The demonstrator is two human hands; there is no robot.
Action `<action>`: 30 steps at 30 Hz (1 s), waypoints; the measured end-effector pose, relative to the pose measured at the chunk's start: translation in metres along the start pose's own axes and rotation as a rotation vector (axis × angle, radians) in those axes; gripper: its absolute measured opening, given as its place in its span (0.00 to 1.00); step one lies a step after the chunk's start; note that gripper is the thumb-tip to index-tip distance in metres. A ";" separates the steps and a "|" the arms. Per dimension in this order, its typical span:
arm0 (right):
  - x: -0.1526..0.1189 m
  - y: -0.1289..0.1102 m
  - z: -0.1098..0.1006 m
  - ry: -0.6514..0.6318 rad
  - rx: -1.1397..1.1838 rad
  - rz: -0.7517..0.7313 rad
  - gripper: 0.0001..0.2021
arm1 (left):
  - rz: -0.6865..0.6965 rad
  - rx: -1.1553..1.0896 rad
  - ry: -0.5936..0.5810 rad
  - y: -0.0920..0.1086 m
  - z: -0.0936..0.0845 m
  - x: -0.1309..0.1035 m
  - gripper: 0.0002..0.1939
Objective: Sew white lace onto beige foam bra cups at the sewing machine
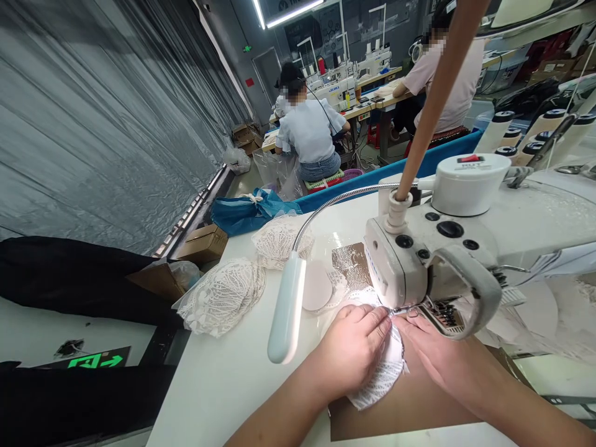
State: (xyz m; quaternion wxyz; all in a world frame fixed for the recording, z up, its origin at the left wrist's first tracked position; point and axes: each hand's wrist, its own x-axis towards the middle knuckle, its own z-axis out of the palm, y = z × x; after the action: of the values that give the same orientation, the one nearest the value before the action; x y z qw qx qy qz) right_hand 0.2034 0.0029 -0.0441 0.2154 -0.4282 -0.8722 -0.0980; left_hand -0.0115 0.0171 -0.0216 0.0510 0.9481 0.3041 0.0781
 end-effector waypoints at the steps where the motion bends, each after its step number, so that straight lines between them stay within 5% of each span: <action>1: 0.000 0.000 0.000 -0.004 -0.006 -0.001 0.19 | 0.009 0.003 0.010 -0.001 0.000 0.000 0.21; 21: -0.001 0.000 -0.010 -0.005 0.242 0.052 0.18 | 0.046 -0.016 0.023 -0.008 -0.012 0.002 0.16; 30: -0.006 0.003 -0.002 -0.005 0.024 -0.037 0.21 | 0.008 -0.006 0.069 -0.008 -0.009 0.003 0.18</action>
State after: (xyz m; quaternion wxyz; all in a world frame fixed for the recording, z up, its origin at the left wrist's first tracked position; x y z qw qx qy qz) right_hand 0.2099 0.0001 -0.0453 0.2164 -0.4098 -0.8815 -0.0903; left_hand -0.0149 0.0260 -0.0136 0.0427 0.9458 0.3018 0.1119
